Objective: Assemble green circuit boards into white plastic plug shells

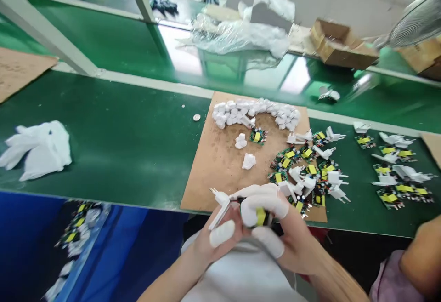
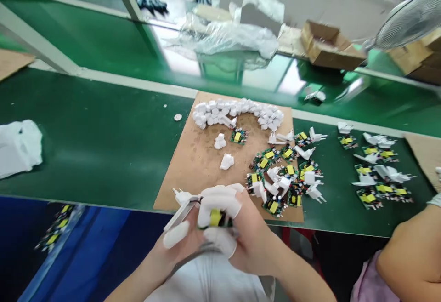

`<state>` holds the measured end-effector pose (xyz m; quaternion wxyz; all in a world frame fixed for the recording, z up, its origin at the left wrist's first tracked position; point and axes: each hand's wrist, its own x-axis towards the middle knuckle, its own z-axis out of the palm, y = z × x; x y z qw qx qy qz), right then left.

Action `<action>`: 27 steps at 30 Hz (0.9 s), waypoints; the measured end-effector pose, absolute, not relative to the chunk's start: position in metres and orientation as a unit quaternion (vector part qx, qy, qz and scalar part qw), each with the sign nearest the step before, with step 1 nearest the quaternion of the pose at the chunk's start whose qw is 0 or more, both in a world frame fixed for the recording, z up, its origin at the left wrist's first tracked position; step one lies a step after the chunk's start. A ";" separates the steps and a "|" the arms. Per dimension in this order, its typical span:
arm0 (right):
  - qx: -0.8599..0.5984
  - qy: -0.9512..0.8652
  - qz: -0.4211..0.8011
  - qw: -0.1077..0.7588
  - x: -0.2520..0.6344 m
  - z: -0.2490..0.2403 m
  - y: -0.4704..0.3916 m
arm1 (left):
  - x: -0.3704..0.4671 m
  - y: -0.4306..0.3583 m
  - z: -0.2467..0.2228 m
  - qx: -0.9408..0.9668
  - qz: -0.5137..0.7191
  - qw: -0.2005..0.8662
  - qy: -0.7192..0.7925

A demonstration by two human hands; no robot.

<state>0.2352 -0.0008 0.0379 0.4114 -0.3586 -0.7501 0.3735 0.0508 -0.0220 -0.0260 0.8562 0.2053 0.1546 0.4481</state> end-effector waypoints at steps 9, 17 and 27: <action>-0.672 -0.592 0.292 0.336 0.302 0.077 0.229 | 0.040 -0.007 -0.019 0.318 0.386 0.829 0.250; -0.703 -0.674 0.165 0.155 0.304 0.059 0.265 | 0.035 -0.024 -0.017 0.344 0.378 0.765 0.392; -0.558 -0.803 0.202 -0.060 0.306 0.063 0.124 | 0.055 0.001 -0.008 0.375 0.308 0.781 0.392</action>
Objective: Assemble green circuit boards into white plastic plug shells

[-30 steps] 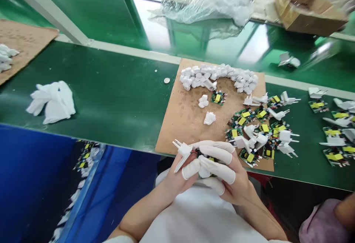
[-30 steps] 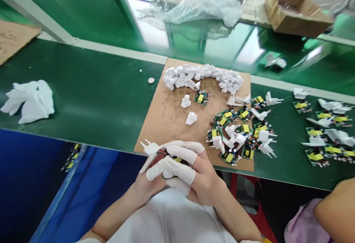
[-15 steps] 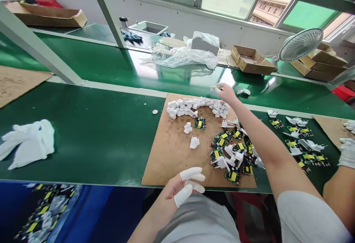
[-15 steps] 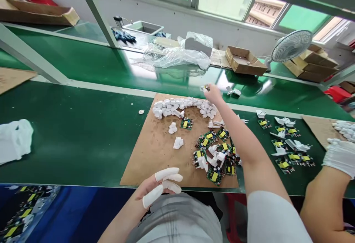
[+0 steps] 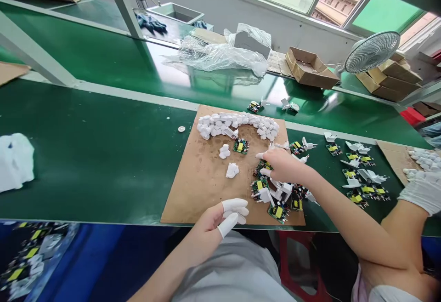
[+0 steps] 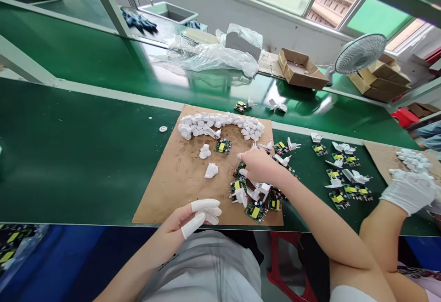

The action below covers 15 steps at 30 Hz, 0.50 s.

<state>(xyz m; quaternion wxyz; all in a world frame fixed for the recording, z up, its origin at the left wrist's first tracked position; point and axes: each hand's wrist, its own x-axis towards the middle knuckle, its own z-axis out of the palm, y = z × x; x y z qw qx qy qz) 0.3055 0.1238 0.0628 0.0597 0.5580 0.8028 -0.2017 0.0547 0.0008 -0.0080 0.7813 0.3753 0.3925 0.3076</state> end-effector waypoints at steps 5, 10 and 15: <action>0.542 0.816 -0.187 0.073 0.304 0.068 0.117 | 0.053 0.001 -0.005 0.361 0.342 0.784 0.373; 0.433 0.889 -0.053 -0.138 0.284 0.093 0.086 | 0.060 0.000 -0.007 0.256 0.358 0.850 0.289; 0.155 0.957 0.028 -0.246 0.247 0.081 0.050 | 0.064 0.002 -0.016 0.149 0.379 0.900 0.156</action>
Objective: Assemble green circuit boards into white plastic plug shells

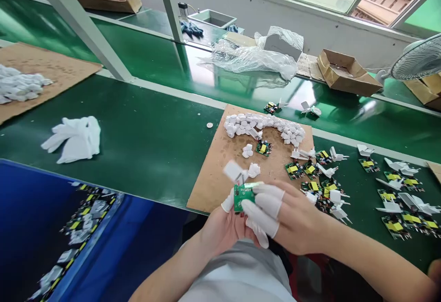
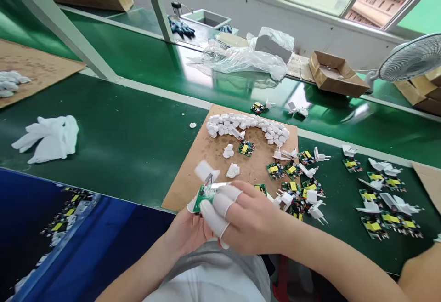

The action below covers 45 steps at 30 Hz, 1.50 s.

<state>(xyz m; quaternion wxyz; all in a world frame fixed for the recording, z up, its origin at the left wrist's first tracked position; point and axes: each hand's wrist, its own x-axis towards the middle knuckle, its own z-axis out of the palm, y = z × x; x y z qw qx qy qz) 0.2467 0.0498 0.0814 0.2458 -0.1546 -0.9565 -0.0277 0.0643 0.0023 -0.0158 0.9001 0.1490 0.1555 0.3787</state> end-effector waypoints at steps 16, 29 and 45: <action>-0.427 -0.896 0.122 -0.016 0.226 0.034 0.180 | 0.024 -0.010 -0.017 0.131 0.500 0.792 0.325; -0.428 -0.892 0.088 -0.111 0.194 0.045 0.152 | 0.024 -0.004 -0.018 0.158 0.482 0.796 0.330; -0.433 -0.791 0.412 0.131 0.227 0.086 0.130 | 0.022 -0.007 -0.015 0.124 0.500 0.812 0.274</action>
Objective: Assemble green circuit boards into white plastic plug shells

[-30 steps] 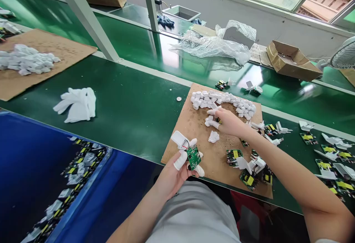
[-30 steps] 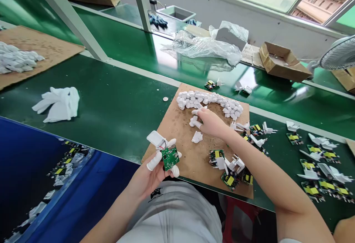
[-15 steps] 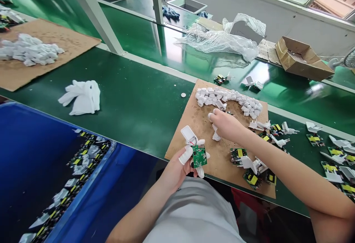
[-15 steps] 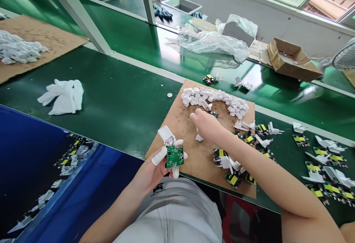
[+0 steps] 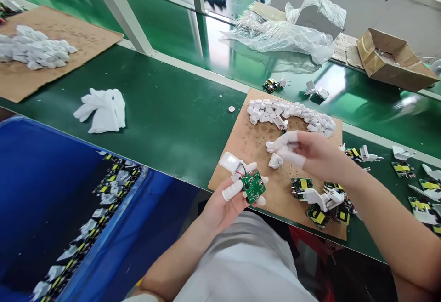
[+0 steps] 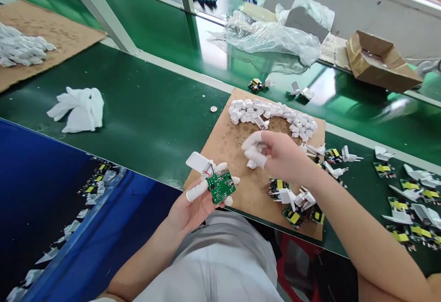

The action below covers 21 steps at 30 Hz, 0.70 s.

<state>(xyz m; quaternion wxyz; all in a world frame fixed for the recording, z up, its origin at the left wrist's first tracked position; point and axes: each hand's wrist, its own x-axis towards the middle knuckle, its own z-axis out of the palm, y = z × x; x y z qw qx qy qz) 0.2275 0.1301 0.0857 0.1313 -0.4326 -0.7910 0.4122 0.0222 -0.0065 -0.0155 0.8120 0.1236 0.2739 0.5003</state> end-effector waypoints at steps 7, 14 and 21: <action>-0.360 -0.820 0.291 0.337 0.226 0.065 0.021 | 0.031 -0.007 -0.017 0.136 0.493 0.817 0.267; -0.415 -0.743 0.216 0.479 0.212 0.010 -0.010 | 0.041 -0.011 0.000 0.145 0.424 0.845 0.291; -0.531 -0.626 0.338 0.461 0.212 0.006 -0.026 | 0.047 -0.021 0.006 0.189 0.398 0.829 0.345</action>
